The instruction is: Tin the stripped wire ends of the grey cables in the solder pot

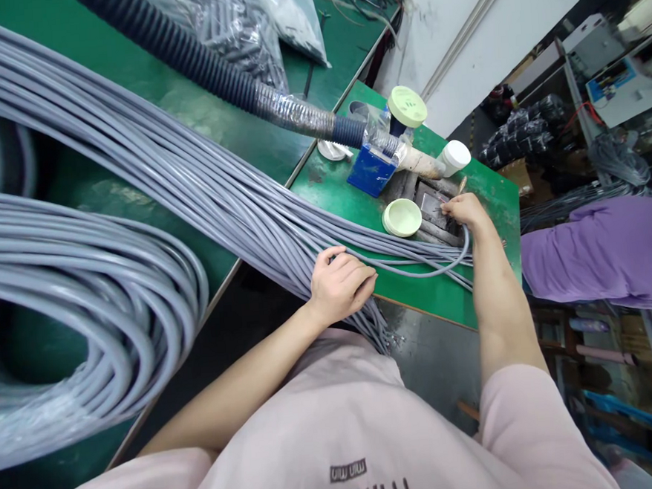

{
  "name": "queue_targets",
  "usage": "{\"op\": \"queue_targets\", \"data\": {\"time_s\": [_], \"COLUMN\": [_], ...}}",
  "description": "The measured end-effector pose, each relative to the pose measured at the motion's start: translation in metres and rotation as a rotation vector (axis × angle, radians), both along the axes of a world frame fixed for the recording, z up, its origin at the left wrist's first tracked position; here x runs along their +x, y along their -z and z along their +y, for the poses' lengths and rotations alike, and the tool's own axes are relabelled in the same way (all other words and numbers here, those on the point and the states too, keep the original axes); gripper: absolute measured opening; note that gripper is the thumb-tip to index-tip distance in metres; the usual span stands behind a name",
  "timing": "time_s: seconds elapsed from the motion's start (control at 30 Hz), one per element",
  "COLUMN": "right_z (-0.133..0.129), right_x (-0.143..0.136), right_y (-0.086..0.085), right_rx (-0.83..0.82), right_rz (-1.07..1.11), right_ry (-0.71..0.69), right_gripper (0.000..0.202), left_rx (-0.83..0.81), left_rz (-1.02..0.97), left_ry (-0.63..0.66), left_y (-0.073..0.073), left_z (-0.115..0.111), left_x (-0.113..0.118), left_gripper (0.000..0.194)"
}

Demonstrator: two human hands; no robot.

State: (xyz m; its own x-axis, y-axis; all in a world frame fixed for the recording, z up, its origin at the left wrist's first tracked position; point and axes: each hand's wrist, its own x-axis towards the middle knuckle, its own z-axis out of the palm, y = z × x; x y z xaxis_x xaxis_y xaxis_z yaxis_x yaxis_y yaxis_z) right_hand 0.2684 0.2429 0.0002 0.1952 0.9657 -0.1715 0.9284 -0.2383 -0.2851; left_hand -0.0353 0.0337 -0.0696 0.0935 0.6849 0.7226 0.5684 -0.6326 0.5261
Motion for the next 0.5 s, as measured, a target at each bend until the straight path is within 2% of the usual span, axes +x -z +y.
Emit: {"op": "queue_targets", "data": {"time_s": [0.1,0.17,0.33,0.4,0.5], "right_z": [-0.009,-0.02,-0.05,-0.057,-0.063], "right_x": [-0.001,-0.007,-0.048,-0.068,-0.093], "right_y": [-0.014,-0.027,-0.06,-0.065,-0.064], "right_rx": [0.024,0.053,0.055,0.036,0.019], "right_rz": [0.014,0.049,0.074,0.039,-0.08], "right_ry": [-0.041,-0.139,-0.357,-0.419,-0.5], "right_gripper": [0.027,0.029,0.029,0.028,0.026], "left_rx": [0.005,-0.003,-0.006,-0.009,-0.015], "left_rz": [-0.009,-0.004,0.016,0.02,0.025], "left_ry": [0.005,0.008,-0.001,0.004,0.009], "left_y": [0.0,0.0,0.0,0.0,0.0], "left_z": [0.0,0.0,0.0,-0.001,-0.001], "left_x": [0.0,0.0,0.0,0.0,0.0], "left_gripper": [0.009,0.009,0.009,0.009,0.008]}}
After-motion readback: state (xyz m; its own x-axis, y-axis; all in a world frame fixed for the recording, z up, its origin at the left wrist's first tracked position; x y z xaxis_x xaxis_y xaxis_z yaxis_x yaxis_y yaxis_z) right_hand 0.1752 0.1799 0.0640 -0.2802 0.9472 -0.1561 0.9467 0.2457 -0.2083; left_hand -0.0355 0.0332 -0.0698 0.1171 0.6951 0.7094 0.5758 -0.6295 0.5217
